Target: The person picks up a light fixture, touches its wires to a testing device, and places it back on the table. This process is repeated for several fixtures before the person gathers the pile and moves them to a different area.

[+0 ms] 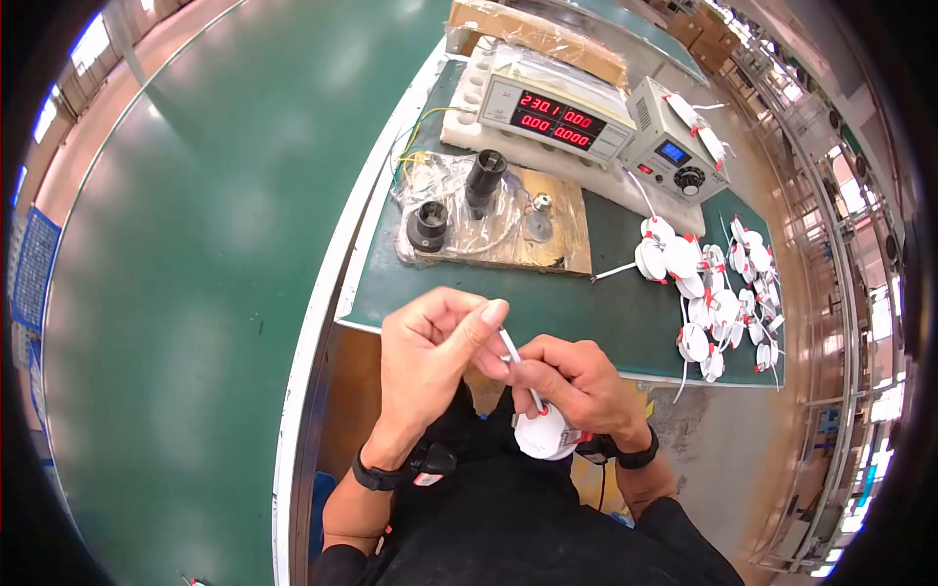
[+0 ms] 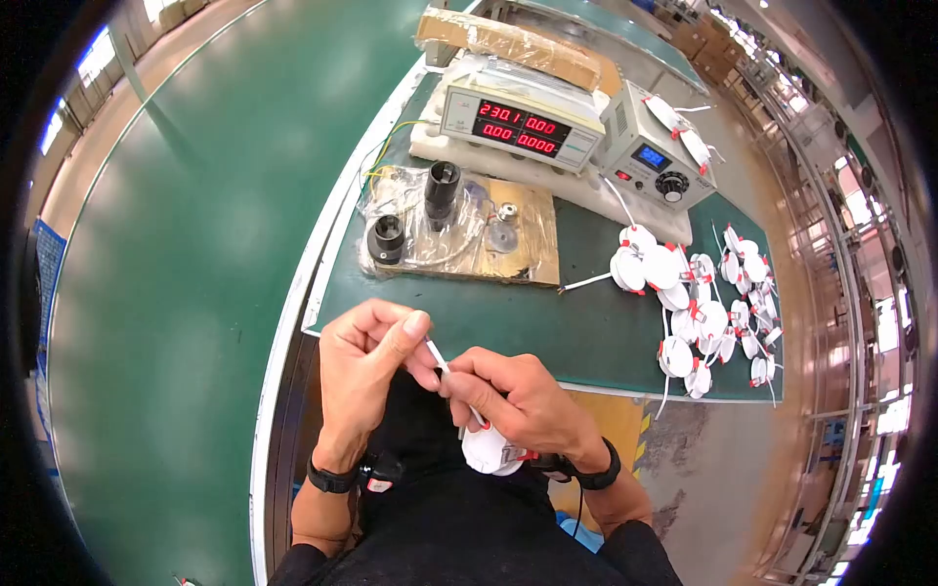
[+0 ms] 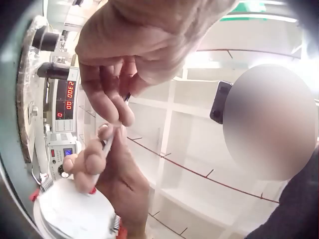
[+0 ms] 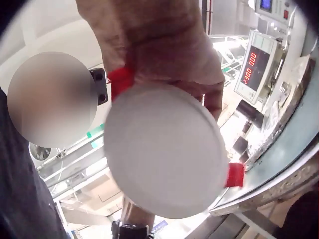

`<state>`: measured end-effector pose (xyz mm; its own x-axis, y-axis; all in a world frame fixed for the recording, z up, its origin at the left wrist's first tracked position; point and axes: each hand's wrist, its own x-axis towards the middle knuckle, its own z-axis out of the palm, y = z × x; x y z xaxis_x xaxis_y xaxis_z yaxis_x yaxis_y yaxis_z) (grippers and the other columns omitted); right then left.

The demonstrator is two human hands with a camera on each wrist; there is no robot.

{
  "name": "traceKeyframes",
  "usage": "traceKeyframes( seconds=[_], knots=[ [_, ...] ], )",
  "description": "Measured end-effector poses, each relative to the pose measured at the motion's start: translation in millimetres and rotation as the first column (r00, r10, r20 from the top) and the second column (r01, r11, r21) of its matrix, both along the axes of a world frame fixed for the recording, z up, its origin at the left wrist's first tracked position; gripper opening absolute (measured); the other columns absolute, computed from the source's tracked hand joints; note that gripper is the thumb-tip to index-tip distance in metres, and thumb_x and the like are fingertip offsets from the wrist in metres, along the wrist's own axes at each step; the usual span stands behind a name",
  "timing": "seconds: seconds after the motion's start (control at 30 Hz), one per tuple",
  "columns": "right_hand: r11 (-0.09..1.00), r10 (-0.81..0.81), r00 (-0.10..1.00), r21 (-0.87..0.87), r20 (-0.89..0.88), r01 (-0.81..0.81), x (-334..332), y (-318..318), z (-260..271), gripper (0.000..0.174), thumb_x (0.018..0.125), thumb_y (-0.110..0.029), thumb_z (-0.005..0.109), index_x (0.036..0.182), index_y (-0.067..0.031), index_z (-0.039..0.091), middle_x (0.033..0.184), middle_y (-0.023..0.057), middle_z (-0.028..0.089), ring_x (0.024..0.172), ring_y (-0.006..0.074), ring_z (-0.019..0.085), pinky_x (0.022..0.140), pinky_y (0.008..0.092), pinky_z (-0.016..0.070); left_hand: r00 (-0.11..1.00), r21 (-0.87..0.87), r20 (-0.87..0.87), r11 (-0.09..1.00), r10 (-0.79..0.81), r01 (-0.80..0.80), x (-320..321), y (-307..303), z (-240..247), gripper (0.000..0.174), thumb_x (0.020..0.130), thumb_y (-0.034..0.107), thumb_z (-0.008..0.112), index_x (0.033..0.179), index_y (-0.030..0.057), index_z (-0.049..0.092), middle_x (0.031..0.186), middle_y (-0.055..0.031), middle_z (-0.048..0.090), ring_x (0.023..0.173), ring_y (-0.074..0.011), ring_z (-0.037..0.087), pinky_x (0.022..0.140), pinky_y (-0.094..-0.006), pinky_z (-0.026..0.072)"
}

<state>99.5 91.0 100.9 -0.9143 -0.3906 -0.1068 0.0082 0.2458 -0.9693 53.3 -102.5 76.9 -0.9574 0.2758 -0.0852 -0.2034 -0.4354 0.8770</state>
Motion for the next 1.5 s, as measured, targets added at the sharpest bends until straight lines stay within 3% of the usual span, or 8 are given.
traceKeyframes(
  seconds=[0.23,0.6,0.7,0.87,0.93,1.17,1.33,1.5],
  knots=[
    [0.997,-0.069,0.997,0.027,-0.016,0.069,-3,-3,-6,0.018,0.104,-0.015,0.059,0.098,0.0,0.068,0.068,0.0043,0.067,0.06,0.009,0.062,0.056,0.0254,0.0487,0.994,-0.07,0.051,0.993,-0.092,0.095,-10,-11,-7,0.02,0.1,0.017,0.07,0.096,-0.0025,0.069,0.08,-0.0089,0.073,0.062,-0.0108,0.068,0.057,-0.0215,0.0538],
    [0.932,-0.246,0.966,-0.257,0.077,0.258,10,25,-30,0.026,0.107,-0.015,0.052,0.093,0.0029,0.065,0.065,0.0071,0.065,0.056,0.0115,0.06,0.054,0.0269,0.0484,0.974,-0.135,-0.122,0.969,0.193,-0.209,30,66,-31,0.026,0.105,0.021,0.063,0.096,-0.0025,0.069,0.081,-0.0018,0.068,0.073,-0.0056,0.061,0.068,-0.0223,0.052],
    [0.896,-0.284,0.951,-0.318,0.124,0.309,12,32,-32,0.029,0.108,-0.018,0.051,0.094,0.0029,0.065,0.065,0.0086,0.065,0.057,0.0126,0.06,0.056,0.0275,0.0491,0.991,-0.327,-0.133,0.944,0.0,-0.044,33,72,-30,0.027,0.107,0.019,0.058,0.103,-0.0052,0.068,0.086,-0.0013,0.067,0.078,-0.0055,0.059,0.072,-0.0232,0.0505],
    [0.802,-0.494,0.865,-0.338,0.089,0.493,-14,44,-39,0.032,0.106,-0.024,0.055,0.092,0.0028,0.067,0.068,0.0078,0.068,0.06,0.0126,0.062,0.062,0.0258,0.0494,0.968,-0.113,-0.049,0.964,-0.247,0.24,22,74,-42,0.039,0.107,0.022,0.058,0.136,-0.0038,0.056,0.103,-0.004,0.069,0.094,-0.0082,0.061,0.085,-0.0263,0.0499],
    [0.783,-0.542,0.826,-0.264,0.153,0.563,-28,45,-36,0.033,0.104,-0.025,0.059,0.09,0.0031,0.07,0.072,0.0066,0.069,0.064,0.0105,0.063,0.065,0.0248,0.0497,0.932,0.019,0.032,0.933,-0.361,0.36,21,77,-46,0.066,0.103,0.023,0.066,0.155,-0.0015,0.034,0.108,-0.0058,0.07,0.097,-0.0096,0.064,0.083,-0.0254,0.0517],
    [0.845,-0.472,0.873,-0.221,0.121,0.487,-74,61,-62,0.024,0.102,-0.017,0.061,0.095,0.0037,0.07,0.073,0.0035,0.068,0.064,0.0042,0.057,0.06,0.0205,0.0455,0.751,0.241,0.294,0.806,-0.591,0.54,-32,71,-63,0.067,0.093,0.019,0.078,0.145,-0.0024,0.043,0.11,-0.009,0.072,0.091,-0.0088,0.069,0.074,-0.0245,0.0597],
    [0.878,-0.389,0.906,-0.231,0.168,0.42,-92,67,-67,0.024,0.102,-0.017,0.06,0.1,0.0043,0.069,0.073,0.0033,0.067,0.052,0.0019,0.05,0.05,0.0206,0.0407,0.855,-0.003,0.191,0.871,-0.482,0.491,-37,85,-70,0.041,0.086,0.009,0.083,0.12,0.0015,0.062,0.104,-0.0035,0.069,0.092,-0.0094,0.066,0.078,-0.0279,0.057],
    [0.872,-0.396,0.908,-0.256,0.135,0.418,-95,63,-68,0.021,0.103,-0.017,0.06,0.101,0.0022,0.069,0.073,0.0032,0.067,0.051,0.0014,0.051,0.047,0.0194,0.0404,0.574,0.396,0.346,0.67,-0.742,0.628,-55,73,-61,0.048,0.092,0.01,0.075,0.132,0.0018,0.05,0.117,-0.0121,0.067,0.102,-0.0295,0.073,0.078,-0.0376,0.0666]
  ],
)
